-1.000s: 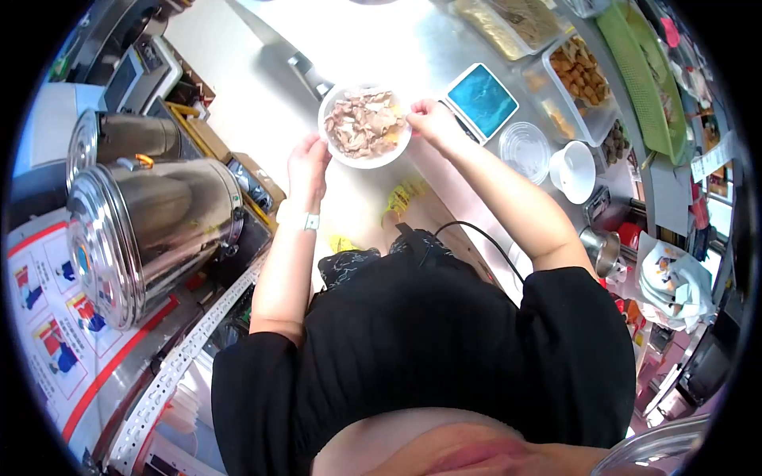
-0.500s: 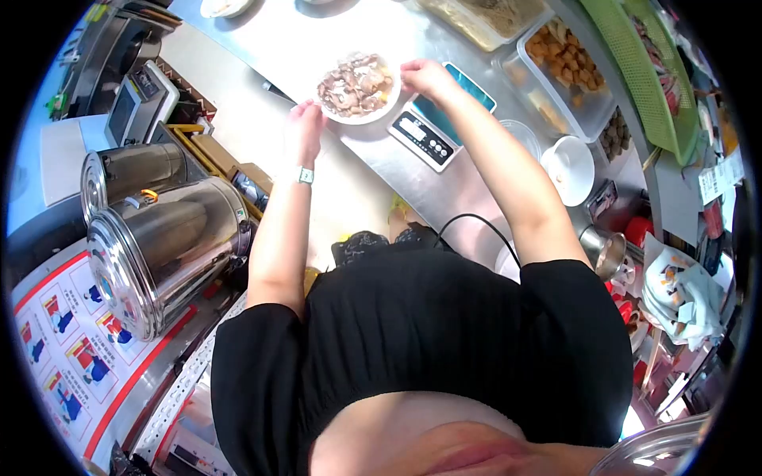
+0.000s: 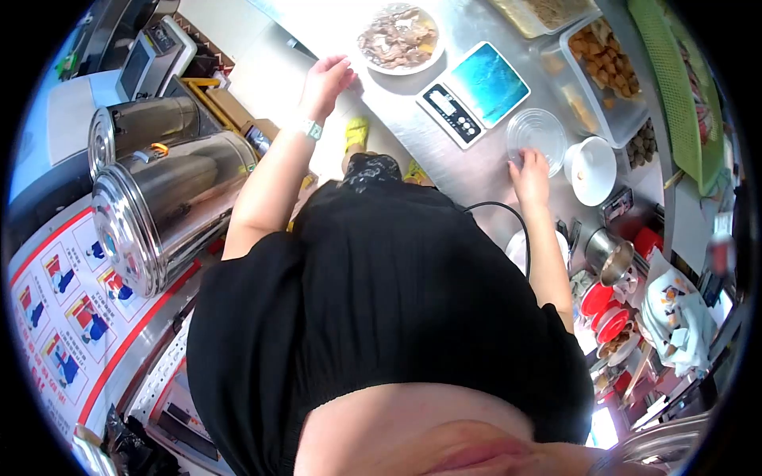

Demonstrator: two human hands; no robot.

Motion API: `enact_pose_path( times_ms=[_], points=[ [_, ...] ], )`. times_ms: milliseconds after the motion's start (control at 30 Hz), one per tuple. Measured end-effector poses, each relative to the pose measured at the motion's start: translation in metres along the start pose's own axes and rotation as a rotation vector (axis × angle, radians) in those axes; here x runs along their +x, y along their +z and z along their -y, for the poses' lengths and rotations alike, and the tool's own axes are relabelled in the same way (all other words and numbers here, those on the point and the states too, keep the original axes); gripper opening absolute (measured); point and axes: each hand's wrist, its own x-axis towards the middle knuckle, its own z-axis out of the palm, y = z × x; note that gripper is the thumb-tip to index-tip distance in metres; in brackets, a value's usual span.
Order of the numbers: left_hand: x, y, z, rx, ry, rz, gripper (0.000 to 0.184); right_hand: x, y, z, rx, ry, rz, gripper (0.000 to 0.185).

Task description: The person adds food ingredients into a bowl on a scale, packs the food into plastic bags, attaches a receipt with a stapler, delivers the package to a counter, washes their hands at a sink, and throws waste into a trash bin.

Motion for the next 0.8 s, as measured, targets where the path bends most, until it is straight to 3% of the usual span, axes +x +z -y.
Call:
enact_pose_path(
  times_ms=[133, 233, 267, 333, 400, 500, 567, 700, 800],
  points=[
    [0.013, -0.027, -0.017, 0.151, 0.048, 0.068, 0.024, -0.015, 0.000, 0.012, -0.078, 0.145, 0.021, 0.030],
    [0.031, -0.039, -0.040, 0.282, 0.127, 0.149, 0.022, -0.032, -0.033, 0.028, -0.134, 0.264, -0.229, 0.027],
    [0.041, -0.044, -0.048, 0.288, 0.120, 0.170, 0.022, -0.031, -0.057, 0.046, -0.115, 0.391, -0.287, 0.024],
    [0.059, -0.052, -0.061, 0.642, 0.257, 0.258, 0.020, -0.027, -0.091, 0.074, 0.001, 0.495, -0.513, 0.023],
    [0.054, -0.039, -0.094, 0.786, 0.265, 0.302, 0.024, -0.011, -0.098, 0.090, 0.388, 0.572, -0.660, 0.024],
    [0.063, -0.032, -0.113, 0.876, 0.186, 0.392, 0.030, 0.048, -0.089, 0.146, 1.018, 0.666, -0.520, 0.033],
    [0.076, -0.030, -0.113, 0.729, 0.165, 0.452, 0.037, 0.095, -0.068, 0.190, 1.346, 0.671, -0.351, 0.038],
    [0.095, -0.024, -0.101, 0.419, 0.180, 0.540, 0.039, 0.163, 0.000, 0.234, 1.310, 0.614, -0.130, 0.030],
    [0.109, -0.028, -0.092, 0.310, 0.090, 0.547, 0.042, 0.186, 0.017, 0.249, 1.000, 0.602, -0.182, 0.031]
  ],
)
